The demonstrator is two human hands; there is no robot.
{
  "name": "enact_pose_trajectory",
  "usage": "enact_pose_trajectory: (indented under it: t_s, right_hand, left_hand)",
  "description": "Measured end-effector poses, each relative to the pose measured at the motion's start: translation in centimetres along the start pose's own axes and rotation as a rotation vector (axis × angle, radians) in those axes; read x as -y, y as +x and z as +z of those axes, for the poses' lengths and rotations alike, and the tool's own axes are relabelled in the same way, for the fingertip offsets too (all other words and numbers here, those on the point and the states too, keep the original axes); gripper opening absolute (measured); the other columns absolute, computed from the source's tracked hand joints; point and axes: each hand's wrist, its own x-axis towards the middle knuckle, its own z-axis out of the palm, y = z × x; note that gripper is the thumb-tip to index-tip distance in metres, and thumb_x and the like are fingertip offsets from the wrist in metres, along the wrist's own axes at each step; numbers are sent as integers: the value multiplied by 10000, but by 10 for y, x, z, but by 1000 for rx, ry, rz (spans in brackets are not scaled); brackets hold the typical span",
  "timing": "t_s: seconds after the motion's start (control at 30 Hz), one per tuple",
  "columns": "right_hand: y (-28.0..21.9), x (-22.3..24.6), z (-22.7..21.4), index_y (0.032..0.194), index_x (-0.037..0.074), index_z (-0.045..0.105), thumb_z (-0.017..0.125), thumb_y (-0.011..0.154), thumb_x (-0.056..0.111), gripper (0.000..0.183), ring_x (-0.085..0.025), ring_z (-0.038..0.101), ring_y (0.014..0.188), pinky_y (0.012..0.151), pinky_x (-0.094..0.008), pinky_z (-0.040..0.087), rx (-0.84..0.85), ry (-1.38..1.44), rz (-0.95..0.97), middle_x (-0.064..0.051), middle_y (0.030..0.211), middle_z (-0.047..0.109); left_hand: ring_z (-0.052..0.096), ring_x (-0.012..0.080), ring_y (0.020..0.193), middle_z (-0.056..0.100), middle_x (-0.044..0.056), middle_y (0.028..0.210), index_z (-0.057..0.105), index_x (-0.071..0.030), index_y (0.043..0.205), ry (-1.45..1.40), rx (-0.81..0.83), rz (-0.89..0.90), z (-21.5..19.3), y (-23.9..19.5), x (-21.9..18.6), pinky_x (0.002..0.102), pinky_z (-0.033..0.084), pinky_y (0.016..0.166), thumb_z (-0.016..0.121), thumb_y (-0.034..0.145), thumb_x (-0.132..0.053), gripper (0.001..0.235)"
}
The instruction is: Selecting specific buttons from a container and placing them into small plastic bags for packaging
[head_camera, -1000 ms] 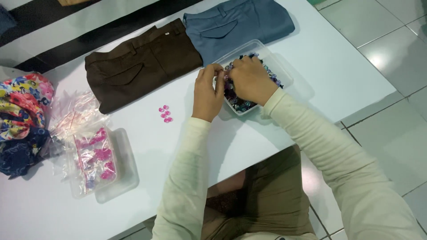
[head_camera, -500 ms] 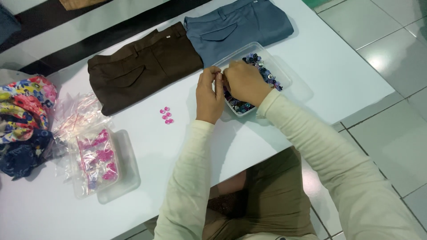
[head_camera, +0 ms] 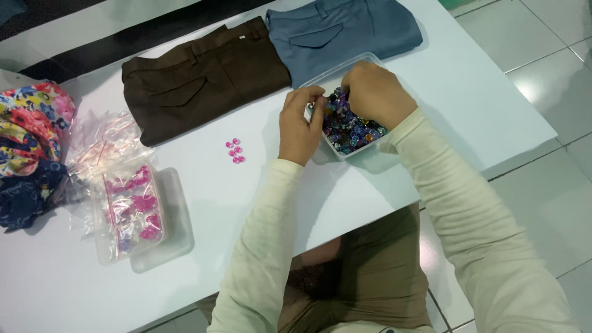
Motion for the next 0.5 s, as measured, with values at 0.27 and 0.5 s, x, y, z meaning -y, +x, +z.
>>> enact_pose_trajectory:
  t_s: [0.27, 0.5]
  right_hand:
    - [0, -6, 13, 884, -35, 761, 639, 851, 9, 134, -453, 726, 821, 670, -596, 601, -16, -48, 10, -229, 843, 675]
    - [-25, -11, -18, 952, -117, 697, 656, 837, -49, 140, -420, 730, 832, 644, -579, 610, 62, -125, 95, -234, 839, 671]
  left_hand:
    - [690, 267, 925, 722, 54, 735, 809, -187, 856, 767, 234, 137, 25, 26, 1, 572, 383, 1053, 769, 808, -93, 113]
    - [714, 447, 665, 633, 234, 671, 729, 28, 722, 560, 634, 40, 60, 35, 9, 577, 610, 573, 694, 741, 33, 40]
